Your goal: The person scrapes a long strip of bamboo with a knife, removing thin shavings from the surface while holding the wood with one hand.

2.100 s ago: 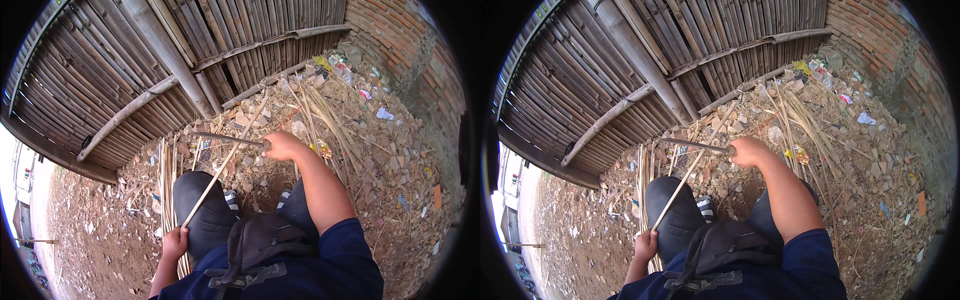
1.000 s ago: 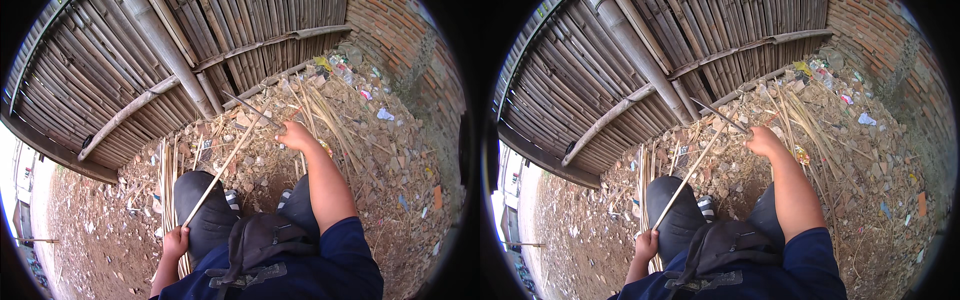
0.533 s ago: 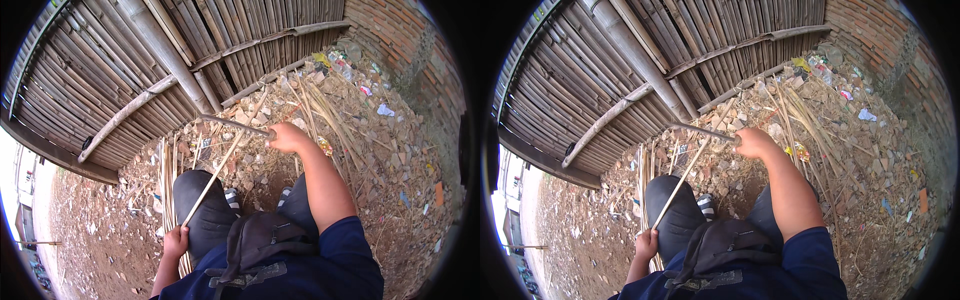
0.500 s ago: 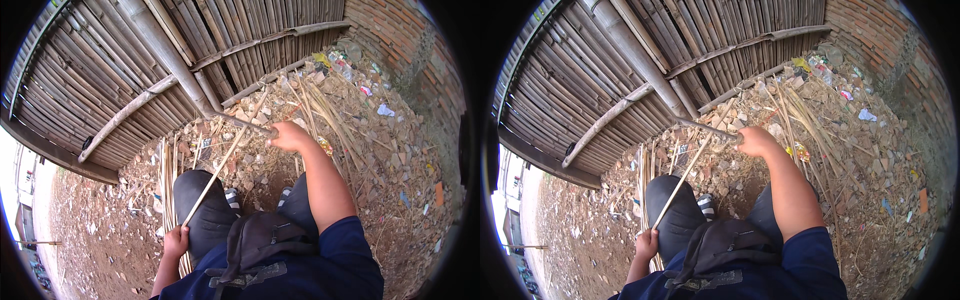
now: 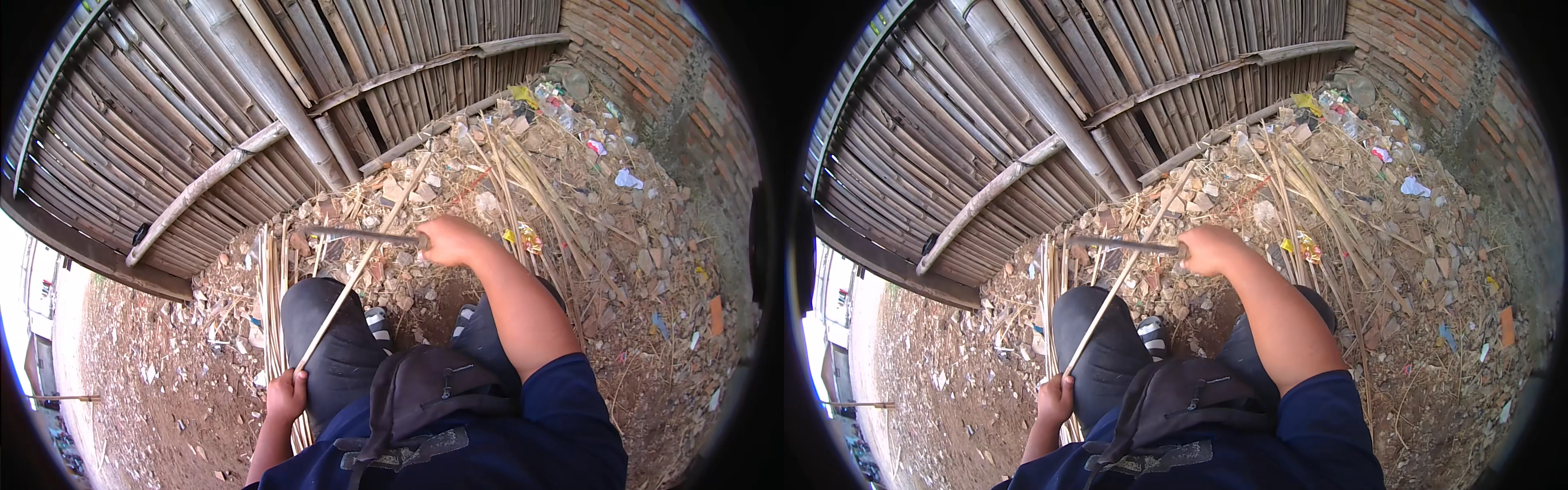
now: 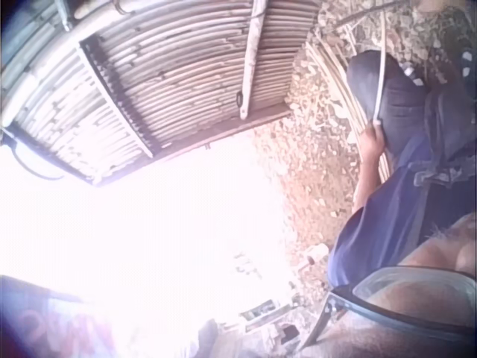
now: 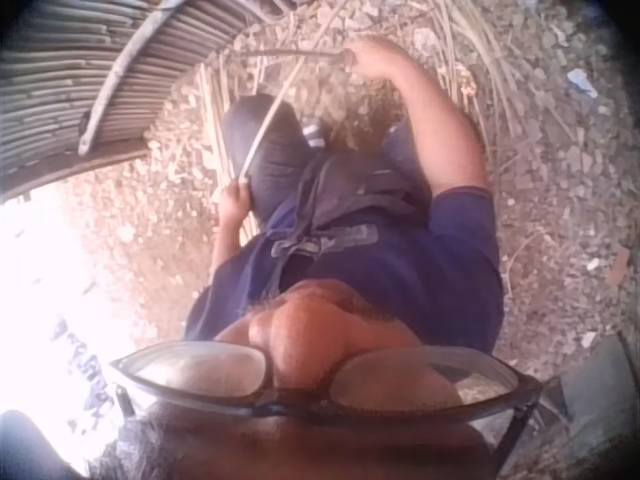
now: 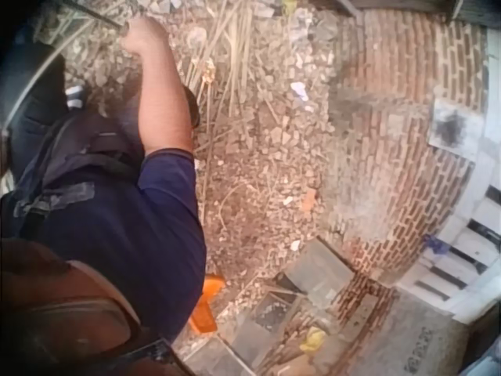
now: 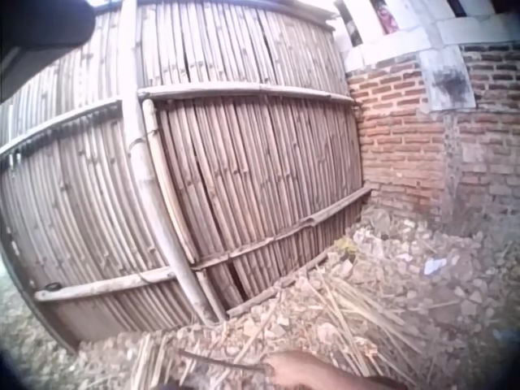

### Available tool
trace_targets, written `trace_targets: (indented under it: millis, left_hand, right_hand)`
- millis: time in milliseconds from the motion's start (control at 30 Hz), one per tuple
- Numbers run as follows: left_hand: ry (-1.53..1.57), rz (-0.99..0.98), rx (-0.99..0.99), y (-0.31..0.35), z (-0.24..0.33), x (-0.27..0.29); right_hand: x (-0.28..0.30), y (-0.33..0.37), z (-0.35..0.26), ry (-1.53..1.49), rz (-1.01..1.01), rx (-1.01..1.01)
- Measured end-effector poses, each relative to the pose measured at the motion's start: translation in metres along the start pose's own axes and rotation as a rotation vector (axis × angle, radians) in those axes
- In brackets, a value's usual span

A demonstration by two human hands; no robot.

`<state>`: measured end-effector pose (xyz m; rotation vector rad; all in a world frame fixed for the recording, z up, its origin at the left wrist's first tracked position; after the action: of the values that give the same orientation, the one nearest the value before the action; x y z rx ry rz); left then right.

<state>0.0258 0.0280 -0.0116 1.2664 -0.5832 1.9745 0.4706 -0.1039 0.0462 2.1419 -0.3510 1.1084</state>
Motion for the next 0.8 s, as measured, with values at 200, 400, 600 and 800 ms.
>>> trace_targets:
  millis: [200, 400, 600, 800]
  left_hand:
    - [0.029, -0.002, 0.035, 0.0, -0.001, 0.0]
    - [-0.016, -0.01, 0.001, -0.002, 0.005, 0.005]
    - [-0.03, -0.001, -0.016, -0.001, 0.001, 0.0]
    - [0.002, 0.005, -0.01, -0.001, 0.003, 0.002]
  right_hand:
    - [0.014, -0.002, 0.008, -0.035, 0.018, 0.005]
    - [0.022, -0.022, 0.067, -0.194, 0.349, -0.16]
    - [0.011, -0.024, 0.049, -0.192, 0.202, -0.058]
    - [0.002, -0.003, 0.007, 0.028, 0.112, 0.105]
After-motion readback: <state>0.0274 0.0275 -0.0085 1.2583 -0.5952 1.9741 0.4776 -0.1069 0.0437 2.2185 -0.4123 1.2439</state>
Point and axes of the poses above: each hand's wrist, its own y-axis away from the middle knuckle, its own x-axis out of the back of the hand, z = x × y, the point moved 4 cm from there along -y, towards the middle knuckle, and after that the axes turned 9 degrees about -x, right-handed, at the moved point
